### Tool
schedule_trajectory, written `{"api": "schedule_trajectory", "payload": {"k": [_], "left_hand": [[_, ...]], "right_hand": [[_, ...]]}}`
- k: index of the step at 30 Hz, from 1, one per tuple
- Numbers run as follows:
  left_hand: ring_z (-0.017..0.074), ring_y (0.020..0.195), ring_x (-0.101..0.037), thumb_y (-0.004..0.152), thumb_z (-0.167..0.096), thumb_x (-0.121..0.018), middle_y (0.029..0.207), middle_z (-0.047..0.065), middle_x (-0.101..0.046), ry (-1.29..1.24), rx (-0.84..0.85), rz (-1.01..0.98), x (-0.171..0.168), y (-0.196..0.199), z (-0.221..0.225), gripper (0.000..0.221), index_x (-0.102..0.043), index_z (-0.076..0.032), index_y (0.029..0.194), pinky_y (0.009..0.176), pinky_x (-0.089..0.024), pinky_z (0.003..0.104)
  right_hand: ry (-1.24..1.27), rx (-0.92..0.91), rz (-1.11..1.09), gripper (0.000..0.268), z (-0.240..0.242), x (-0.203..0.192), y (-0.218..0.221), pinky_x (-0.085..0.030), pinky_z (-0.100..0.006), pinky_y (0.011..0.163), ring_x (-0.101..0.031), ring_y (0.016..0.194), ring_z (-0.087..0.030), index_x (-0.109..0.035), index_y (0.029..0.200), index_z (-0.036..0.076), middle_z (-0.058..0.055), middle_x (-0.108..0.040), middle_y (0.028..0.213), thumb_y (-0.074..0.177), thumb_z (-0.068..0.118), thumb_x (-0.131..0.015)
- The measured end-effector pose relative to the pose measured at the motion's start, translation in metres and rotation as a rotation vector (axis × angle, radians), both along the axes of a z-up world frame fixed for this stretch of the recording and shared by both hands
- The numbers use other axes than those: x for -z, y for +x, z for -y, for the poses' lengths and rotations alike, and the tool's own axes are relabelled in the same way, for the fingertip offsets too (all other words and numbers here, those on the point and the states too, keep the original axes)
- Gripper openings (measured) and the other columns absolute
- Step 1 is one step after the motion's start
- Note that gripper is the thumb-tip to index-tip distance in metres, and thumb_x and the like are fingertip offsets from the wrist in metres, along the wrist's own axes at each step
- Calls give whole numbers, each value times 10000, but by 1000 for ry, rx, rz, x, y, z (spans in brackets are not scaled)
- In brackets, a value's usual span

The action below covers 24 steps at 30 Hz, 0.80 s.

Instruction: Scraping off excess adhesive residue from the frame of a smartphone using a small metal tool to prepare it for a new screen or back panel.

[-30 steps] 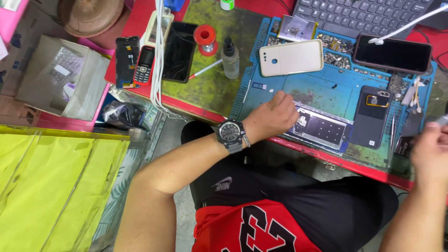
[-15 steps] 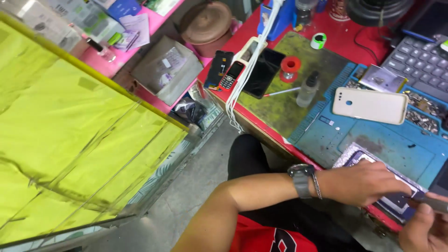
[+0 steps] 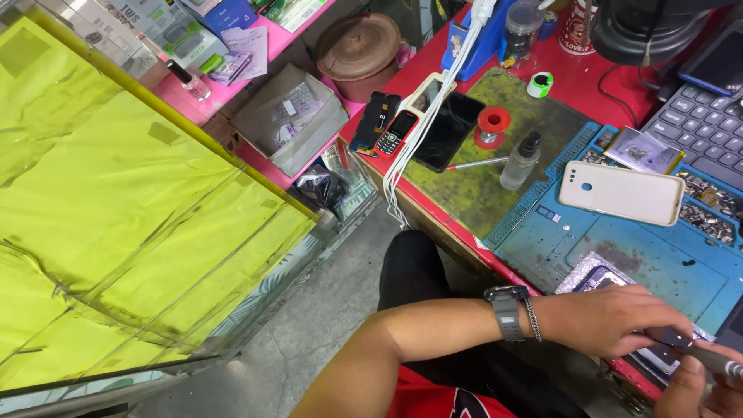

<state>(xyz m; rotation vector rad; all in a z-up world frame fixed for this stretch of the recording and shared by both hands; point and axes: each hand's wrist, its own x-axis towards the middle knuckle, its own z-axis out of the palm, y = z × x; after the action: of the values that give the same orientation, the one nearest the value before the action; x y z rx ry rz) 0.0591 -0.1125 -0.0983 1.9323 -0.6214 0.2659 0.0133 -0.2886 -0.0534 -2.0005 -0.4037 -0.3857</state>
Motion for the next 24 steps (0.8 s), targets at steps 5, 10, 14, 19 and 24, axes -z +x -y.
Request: {"api": "schedule_trajectory", "payload": {"k": [5, 10, 14, 19, 24], "left_hand": [[272, 1346, -667, 933, -30, -694, 1413, 30, -659, -48, 0, 22, -7, 0, 3, 508, -550, -169, 1400, 1242, -510, 419], [325, 1201, -640, 923, 20, -609, 1268, 94, -667, -71, 99, 45, -63, -19, -21, 424, -556, -114, 1322, 1130, -464, 431], [314, 1061, -651, 908, -66, -697, 1139, 70, -648, -44, -11, 136, -51, -14, -21, 433, -594, -108, 1326, 972, -526, 414], [304, 1050, -645, 909, -63, -703, 1110, 54, -648, -21, 12, 96, -55, -13, -18, 436, -601, -113, 1330, 953, -532, 403], [369, 992, -642, 901, 24, -679, 1009, 117, -639, -57, 27, 84, -81, -17, -24, 384, -610, -41, 1273, 923, -542, 447]], "right_hand": [[82, -198, 180, 689, 0, -15, 22, -418, -609, 1199, -582, 1088, -540, -105, 1579, -47, -510, -552, 1214, 1064, -169, -546], [52, -265, 272, 688, -9, -34, 23, -537, -520, 951, -662, 941, -454, -150, 1489, 120, -421, -584, 1094, 977, -70, -568], [112, -284, 382, 832, -9, -24, 35, -574, -389, 740, -730, 839, -318, -145, 1506, -21, -307, -691, 1035, 863, -145, -659], [111, -294, 396, 837, -6, -22, 36, -583, -423, 754, -718, 856, -356, -131, 1516, -62, -323, -666, 1057, 853, -177, -629], [116, -311, 401, 815, -5, -24, 35, -585, -414, 726, -708, 870, -358, -139, 1509, -81, -331, -657, 1049, 863, -163, -628]]}}
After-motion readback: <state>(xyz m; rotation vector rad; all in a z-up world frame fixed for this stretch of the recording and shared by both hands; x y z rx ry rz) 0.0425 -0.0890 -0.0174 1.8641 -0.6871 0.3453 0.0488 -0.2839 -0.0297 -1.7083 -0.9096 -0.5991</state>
